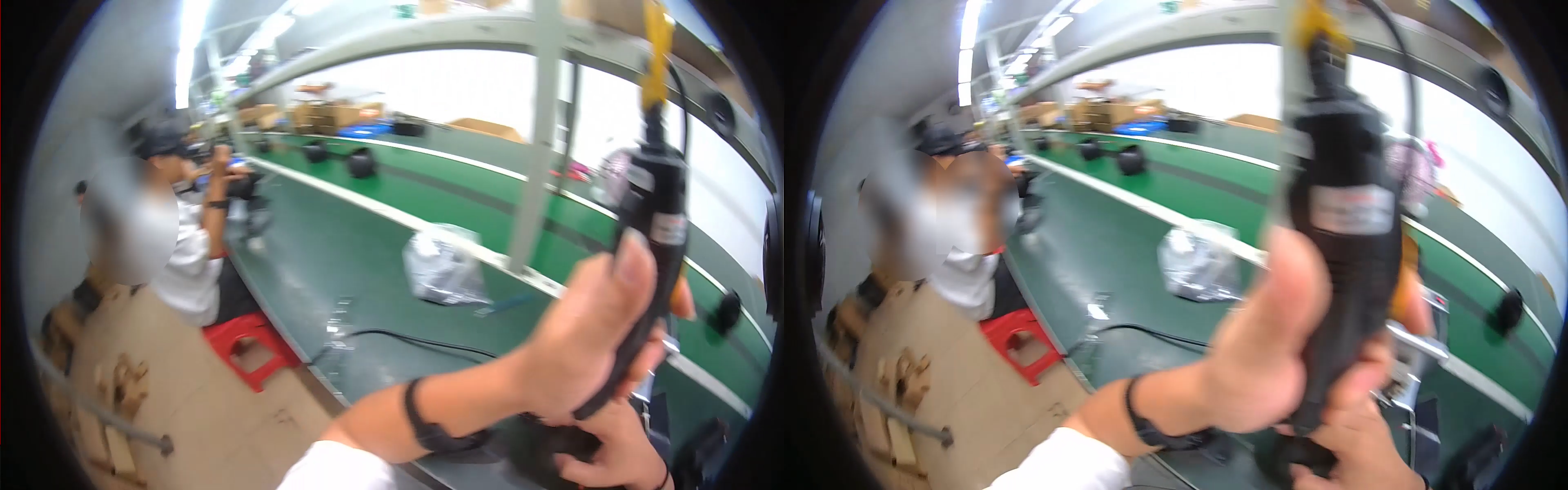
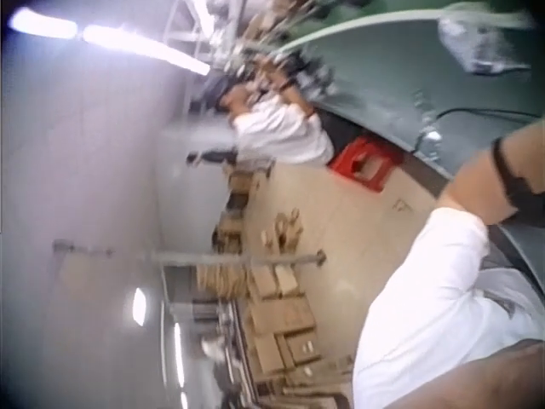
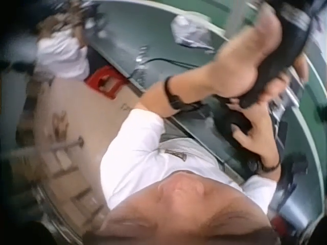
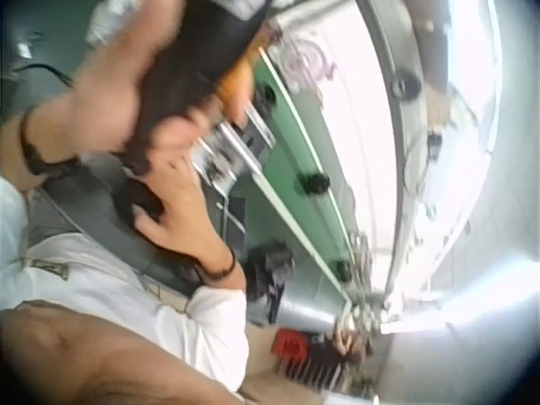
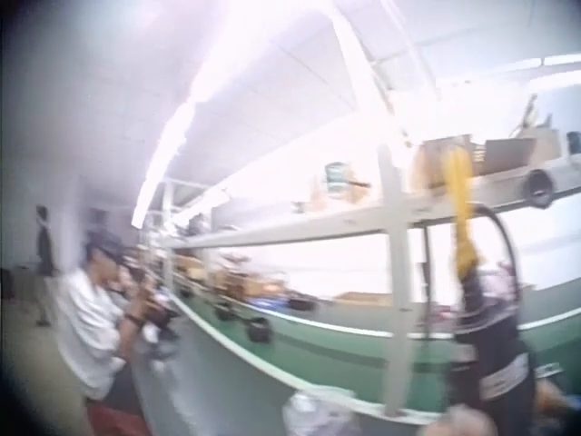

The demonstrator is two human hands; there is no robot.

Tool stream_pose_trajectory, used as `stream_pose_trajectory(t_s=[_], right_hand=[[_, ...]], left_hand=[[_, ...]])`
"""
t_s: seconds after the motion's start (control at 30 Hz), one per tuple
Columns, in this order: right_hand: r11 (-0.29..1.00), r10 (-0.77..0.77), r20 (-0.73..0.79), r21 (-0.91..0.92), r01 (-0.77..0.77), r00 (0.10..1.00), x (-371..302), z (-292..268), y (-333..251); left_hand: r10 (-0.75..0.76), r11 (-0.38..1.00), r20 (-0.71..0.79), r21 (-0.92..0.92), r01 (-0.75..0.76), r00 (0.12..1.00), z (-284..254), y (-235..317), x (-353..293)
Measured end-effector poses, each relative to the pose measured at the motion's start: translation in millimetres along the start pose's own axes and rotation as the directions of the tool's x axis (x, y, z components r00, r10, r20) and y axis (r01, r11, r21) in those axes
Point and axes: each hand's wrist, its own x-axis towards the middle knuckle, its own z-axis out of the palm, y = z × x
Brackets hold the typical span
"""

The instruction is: Using an electric screwdriver to fasten screws into a black plastic spherical housing on a factory assembly line.

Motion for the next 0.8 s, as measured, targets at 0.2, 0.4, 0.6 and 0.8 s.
stream_pose_trajectory(t_s=[0.2, 0.4, 0.6, 0.8], right_hand=[[0.997, -0.015, -0.109, 0.076, 0.024, 0.994, 11.5, 9.4, -10.6], [0.985, 0.011, -0.160, 0.171, 0.017, 0.987, 10.2, 16.3, -2.3], [0.998, 0.042, -0.137, 0.055, -0.034, 0.990, 10.8, 7.3, -15.2], [0.971, 0.042, -0.143, 0.240, -0.007, 0.989, 7.9, 19.0, -2.3]], left_hand=[[0.113, 0.993, 0.030, -0.035, -0.111, 0.993, -5.8, -5.2, 5.0], [0.121, 0.992, -0.001, -0.047, -0.121, 0.993, -9.9, -10.5, 8.2], [0.098, 0.995, 0.041, -0.020, -0.098, 0.994, -11.2, -17.7, 11.8], [0.056, 0.997, 0.056, 0.046, -0.058, 0.997, -9.3, -7.5, 2.2]])
